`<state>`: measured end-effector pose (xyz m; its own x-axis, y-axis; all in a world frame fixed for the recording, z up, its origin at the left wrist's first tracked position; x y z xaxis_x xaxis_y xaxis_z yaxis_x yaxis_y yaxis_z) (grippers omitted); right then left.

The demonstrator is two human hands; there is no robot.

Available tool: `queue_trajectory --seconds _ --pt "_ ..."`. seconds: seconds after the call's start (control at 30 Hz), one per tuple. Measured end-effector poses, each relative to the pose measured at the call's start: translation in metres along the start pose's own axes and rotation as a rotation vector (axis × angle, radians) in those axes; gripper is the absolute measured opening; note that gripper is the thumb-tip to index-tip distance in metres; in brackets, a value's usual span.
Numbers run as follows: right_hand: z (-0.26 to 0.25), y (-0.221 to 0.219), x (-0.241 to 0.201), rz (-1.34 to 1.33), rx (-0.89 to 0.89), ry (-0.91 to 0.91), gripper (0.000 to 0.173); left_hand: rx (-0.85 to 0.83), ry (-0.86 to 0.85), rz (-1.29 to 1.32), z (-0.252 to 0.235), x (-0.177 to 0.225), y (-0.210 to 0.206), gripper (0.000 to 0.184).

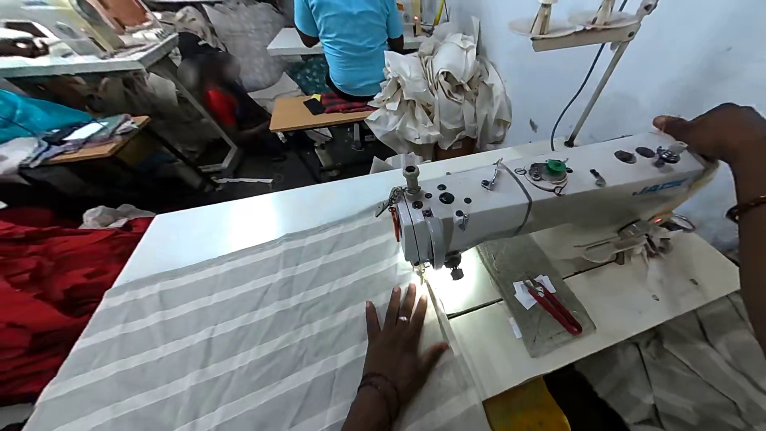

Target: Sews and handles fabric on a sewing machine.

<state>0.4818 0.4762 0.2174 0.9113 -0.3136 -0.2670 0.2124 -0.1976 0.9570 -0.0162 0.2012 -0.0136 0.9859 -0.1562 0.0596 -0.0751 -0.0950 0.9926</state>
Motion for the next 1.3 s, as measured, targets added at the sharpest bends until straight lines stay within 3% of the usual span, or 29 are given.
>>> queue_trajectory --seconds 0.07,0.2,0.33,0.4,0.53,0.7,0.83,1.07,1.2,1.3 --pt "0.0 -0.002 -0.001 0.02 0.014 0.001 0.093 0.111 -0.044 0.017 0.039 0.011 0.004 0.093" --pt "0.001 -0.005 0.005 -0.013 0.073 -0.005 0.094 0.01 0.022 0.25 0.092 0.019 0.035 0.074" --pt "-0.016 -0.013 0.016 -0.012 0.099 0.01 0.101 0.138 0.141 0.332 0.021 -0.043 0.056 0.041" --pt "-0.008 -0.011 0.012 -0.008 0.094 0.005 0.1 0.158 0.14 0.283 -0.028 -0.075 0.05 0.034" --pt "0.007 -0.005 0.001 0.004 0.078 0.033 0.092 0.156 -0.015 0.196 -0.07 -0.082 0.019 0.051" --pt "-0.023 -0.014 0.024 -0.022 0.115 0.023 0.098 0.14 -0.034 0.143 -0.02 -0.032 0.005 0.074" --pt "-0.027 -0.015 0.028 -0.02 0.123 -0.001 0.102 0.188 -0.084 0.14 -0.011 -0.007 0.003 0.071" --pt "-0.007 -0.007 0.022 -0.06 0.143 -0.063 0.1 0.158 -0.107 0.12 -0.019 -0.001 0.001 0.07" --pt "-0.002 -0.015 0.054 -0.29 0.283 -0.101 0.094 0.163 -0.083 0.109 -0.021 -0.002 0.001 0.068" --pt "0.037 -0.027 0.074 -0.531 0.42 0.024 0.08 0.143 -0.047 0.104 -0.021 -0.003 0.001 0.067"
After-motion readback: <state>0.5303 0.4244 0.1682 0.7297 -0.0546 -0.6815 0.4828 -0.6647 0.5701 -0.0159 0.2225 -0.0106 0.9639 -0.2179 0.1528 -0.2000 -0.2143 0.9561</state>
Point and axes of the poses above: each hand's wrist, its own z-axis away from the middle knuckle, its own y-axis out of the back of the hand, x = y × z, the point moved 8 cm from there along -z, towards the middle knuckle, and after that the axes turned 4 degrees about -z, right-handed, at the moved point
